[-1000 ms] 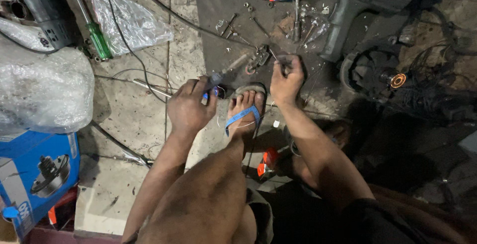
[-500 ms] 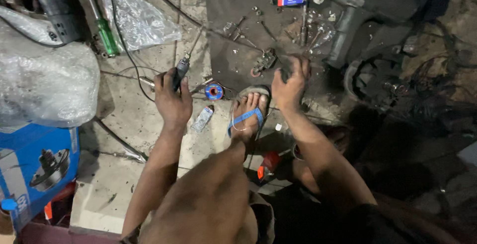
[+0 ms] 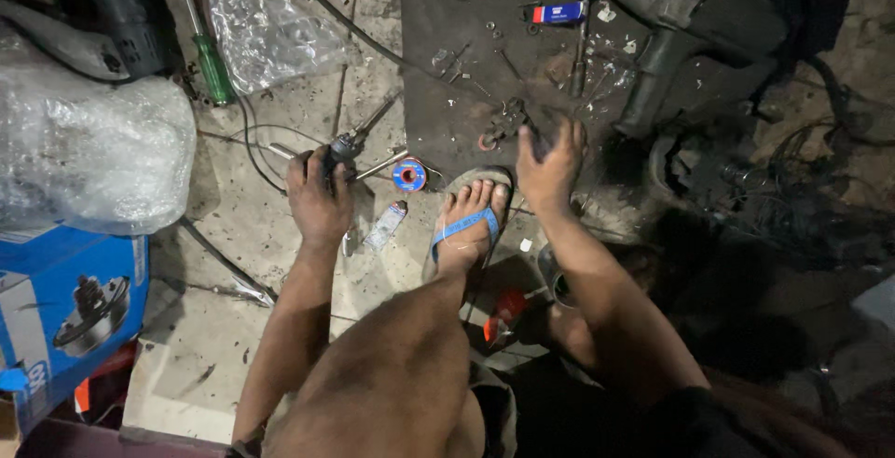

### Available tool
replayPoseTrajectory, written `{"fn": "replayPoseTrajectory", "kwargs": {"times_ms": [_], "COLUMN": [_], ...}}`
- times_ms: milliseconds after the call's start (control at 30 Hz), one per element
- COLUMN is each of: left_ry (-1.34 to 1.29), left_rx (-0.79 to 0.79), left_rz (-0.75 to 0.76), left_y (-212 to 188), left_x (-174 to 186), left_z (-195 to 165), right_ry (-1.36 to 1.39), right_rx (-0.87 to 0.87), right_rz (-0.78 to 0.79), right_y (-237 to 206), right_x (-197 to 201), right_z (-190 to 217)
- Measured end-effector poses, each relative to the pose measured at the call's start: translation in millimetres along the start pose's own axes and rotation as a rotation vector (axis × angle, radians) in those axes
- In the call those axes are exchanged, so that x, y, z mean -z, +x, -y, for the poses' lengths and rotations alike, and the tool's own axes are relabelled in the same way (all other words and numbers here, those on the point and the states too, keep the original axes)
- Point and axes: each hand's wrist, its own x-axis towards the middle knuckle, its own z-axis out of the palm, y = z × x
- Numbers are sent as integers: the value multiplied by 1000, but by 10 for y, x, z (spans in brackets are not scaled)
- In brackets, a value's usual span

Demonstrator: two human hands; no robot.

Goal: The person sits on the floor and assembles a small electrical component, inserting a wire and securing it with a screwdriver. They then use a soldering iron to solder the wire to the component multiple times.

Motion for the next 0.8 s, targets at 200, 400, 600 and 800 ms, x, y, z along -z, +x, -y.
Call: {"fn": "replayPoseTrajectory", "kwargs": {"times_ms": [200, 400, 600, 800], "left_ry": [24, 112, 193, 159], "left_rx": [26, 35, -19, -68], "left_rz": [28, 31, 20, 32], "left_y": [8, -8, 7, 107], "left_x": [3, -22, -26, -106], "left_z": [51, 71, 47, -109], "right_ry": [-253, -272, -200, -160], "right_rx": [97, 84, 102, 146], "right_rz": [122, 259, 226, 176], "right_y": [2, 0, 17, 12], "right_x": [7, -19, -29, -61], "right_z": [-14, 52, 4, 22]}}
